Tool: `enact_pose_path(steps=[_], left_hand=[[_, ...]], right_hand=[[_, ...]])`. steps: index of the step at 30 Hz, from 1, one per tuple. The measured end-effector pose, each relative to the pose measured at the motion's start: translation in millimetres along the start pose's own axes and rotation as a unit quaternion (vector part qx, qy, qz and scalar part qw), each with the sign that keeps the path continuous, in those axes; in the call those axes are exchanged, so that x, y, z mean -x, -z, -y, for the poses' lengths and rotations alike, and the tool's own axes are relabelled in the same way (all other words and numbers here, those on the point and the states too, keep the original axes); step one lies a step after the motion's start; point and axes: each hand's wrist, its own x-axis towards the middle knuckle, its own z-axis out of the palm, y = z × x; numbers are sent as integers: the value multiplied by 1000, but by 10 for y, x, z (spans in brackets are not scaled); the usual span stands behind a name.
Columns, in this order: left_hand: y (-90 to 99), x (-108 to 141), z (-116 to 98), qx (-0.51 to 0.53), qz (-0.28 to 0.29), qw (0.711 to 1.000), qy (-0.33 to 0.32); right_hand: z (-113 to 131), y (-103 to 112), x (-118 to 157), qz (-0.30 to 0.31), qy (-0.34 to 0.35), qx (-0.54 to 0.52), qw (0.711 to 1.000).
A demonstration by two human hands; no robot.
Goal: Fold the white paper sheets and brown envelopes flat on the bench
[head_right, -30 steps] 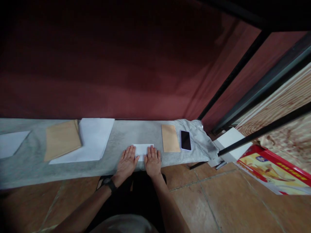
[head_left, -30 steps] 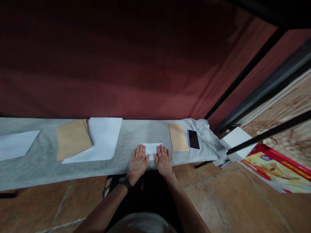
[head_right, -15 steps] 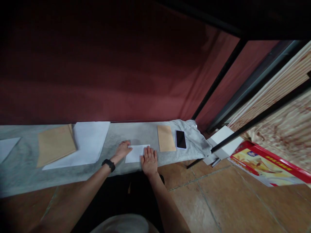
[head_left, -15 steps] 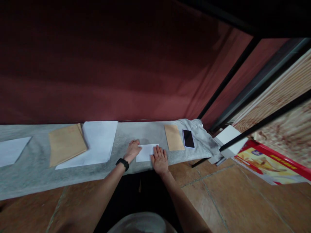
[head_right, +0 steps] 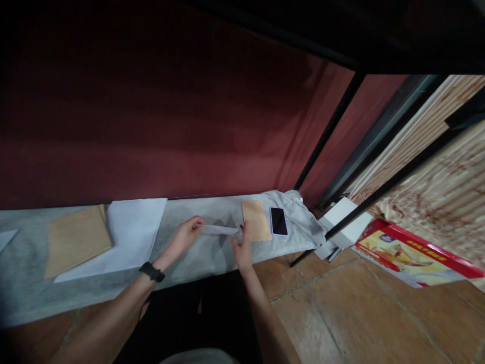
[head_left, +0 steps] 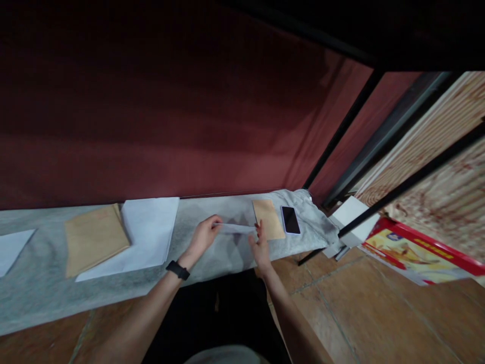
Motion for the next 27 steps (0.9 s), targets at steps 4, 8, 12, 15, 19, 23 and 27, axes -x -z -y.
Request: enact_pose_path(steps=[4,8,12,15,19,23,27], left_hand=[[-38,315,62,-51,-37,986,-155],[-267,770,329,-145,32,979,-137],[-377,946,459,-182,50,975,-119],[-351,874,455,-159,45,980,-108],[-320,764,495,-138,65,981,-119],[-312,745,588,-118,73,981,-136],[-283,792,514,-151,78,978,-124]], right_hand=[[31,179,-148,17,-4,-36,999],[-46,210,46,72,4,37,997],[-53,145,286,99,44,128,986],[35,34,334,124,103,180,970],[164,-161,306,154,154,231,948],[195,-266,335,165,165,301,925],[147,-275,420,151,155,359,908]])
